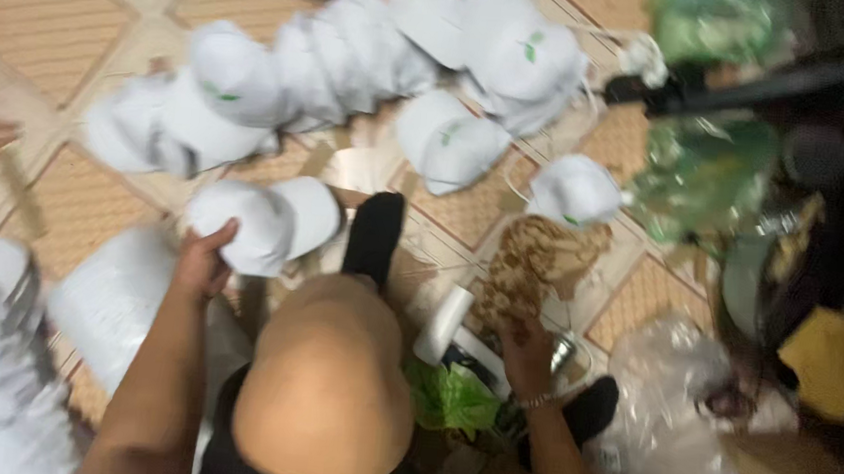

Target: The person sits on the floor and processes white baseball caps with a green leaf logo. They use a hairdryer to heat the logo, wipe the cap with a cloth, insert a cardboard piece inside, and spray the cap with an aerosol can. The person repeats these steps on multiple caps.

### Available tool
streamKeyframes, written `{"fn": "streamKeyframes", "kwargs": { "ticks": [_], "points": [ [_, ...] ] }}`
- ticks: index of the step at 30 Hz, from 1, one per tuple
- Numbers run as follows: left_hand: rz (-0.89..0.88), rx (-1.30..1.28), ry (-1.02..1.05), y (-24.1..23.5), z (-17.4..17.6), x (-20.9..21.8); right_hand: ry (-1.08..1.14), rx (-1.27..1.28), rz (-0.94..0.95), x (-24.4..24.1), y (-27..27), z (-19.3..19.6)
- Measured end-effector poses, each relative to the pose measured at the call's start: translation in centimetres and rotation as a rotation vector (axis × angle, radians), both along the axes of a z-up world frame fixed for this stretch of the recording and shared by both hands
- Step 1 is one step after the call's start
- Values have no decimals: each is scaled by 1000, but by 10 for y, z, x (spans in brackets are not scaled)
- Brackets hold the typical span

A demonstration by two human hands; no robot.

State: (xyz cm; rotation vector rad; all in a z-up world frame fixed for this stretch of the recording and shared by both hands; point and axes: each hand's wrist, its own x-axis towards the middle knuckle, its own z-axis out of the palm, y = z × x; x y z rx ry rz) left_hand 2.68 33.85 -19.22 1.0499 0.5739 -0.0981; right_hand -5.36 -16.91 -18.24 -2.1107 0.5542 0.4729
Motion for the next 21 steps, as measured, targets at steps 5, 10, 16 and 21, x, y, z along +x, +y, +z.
{"fn": "streamKeyframes", "kwargs": {
  "ticks": [5, 10, 16, 21],
  "points": [
    [-18, 450, 435, 22, -27, 1, 141, -65, -95, 5, -19, -9],
    [131, 1152, 324, 13, -43, -25, -216, -297, -187, 78, -43, -31],
    [2, 1437, -84, 1, -33, -27, -312, -529, -64, 181, -74, -49],
    [-48, 1059, -122, -10, -7, 10, 5, -390, 47, 226, -93, -42]
  ]
}}
